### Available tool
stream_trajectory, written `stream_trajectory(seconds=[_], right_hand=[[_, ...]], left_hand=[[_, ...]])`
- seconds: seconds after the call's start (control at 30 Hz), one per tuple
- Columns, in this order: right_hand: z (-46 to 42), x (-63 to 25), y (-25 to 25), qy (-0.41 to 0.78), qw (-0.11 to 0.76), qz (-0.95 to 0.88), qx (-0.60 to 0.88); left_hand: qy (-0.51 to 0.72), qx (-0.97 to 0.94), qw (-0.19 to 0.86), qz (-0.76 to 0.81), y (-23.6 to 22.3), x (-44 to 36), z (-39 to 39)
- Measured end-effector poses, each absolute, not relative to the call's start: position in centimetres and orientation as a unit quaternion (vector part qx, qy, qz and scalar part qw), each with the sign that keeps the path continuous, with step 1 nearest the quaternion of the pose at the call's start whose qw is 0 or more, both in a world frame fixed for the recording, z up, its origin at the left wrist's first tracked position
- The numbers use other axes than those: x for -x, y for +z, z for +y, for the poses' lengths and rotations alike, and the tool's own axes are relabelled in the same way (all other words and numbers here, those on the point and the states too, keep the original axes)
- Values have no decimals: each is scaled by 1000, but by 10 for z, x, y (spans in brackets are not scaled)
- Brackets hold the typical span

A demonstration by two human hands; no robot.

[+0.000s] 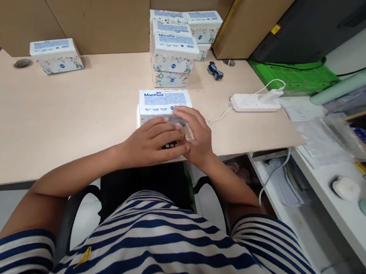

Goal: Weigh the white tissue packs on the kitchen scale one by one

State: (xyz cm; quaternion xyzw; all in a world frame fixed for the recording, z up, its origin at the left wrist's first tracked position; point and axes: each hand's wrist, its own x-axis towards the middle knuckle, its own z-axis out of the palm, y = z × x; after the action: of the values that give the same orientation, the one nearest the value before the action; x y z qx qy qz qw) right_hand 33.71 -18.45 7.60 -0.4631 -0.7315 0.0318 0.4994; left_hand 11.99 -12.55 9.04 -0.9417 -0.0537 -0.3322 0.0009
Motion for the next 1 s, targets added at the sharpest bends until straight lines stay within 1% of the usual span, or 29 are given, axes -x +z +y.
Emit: stream_trajectory(seconds=[0.1, 0.2, 0.27, 0.37, 0.47, 0.6, 0.7, 0.8, 0.9, 0.93, 1.0], right_hand=[[-184, -328, 91, 93, 486, -762, 418], [-182, -324, 99, 166, 439, -777, 419], [-180, -322, 103, 213, 405, -777, 433], [-182, -319, 105, 280, 383, -766, 433], [-184, -317, 104, 308, 385, -763, 418], [-182, -316, 101, 316, 389, -758, 419], [-180, -314, 102, 308, 387, -754, 432], [-180, -312, 105, 296, 381, -754, 445], [-181, -313, 105, 269, 385, -751, 464], [-179, -316, 102, 240, 401, -747, 472], [-170, -329, 93, 143, 460, -722, 497]], left_hand=[[-279, 958, -28, -60, 108, -134, -125], [-211, 964, -110, -122, 117, -131, -123], [-175, 960, -144, -163, 121, -126, -125], [-138, 961, -151, -184, 129, -122, -132], [-112, 980, -111, -123, 137, -119, -134], [-179, 983, -33, -26, 136, -112, -128], [-218, 975, -40, -7, 131, -110, -121], [-208, 974, -85, -26, 130, -110, -117], [-237, 953, -186, -26, 133, -107, -113], [-261, 939, -220, -31, 132, -104, -111], [-327, 905, -262, -73, 126, -95, -105]])
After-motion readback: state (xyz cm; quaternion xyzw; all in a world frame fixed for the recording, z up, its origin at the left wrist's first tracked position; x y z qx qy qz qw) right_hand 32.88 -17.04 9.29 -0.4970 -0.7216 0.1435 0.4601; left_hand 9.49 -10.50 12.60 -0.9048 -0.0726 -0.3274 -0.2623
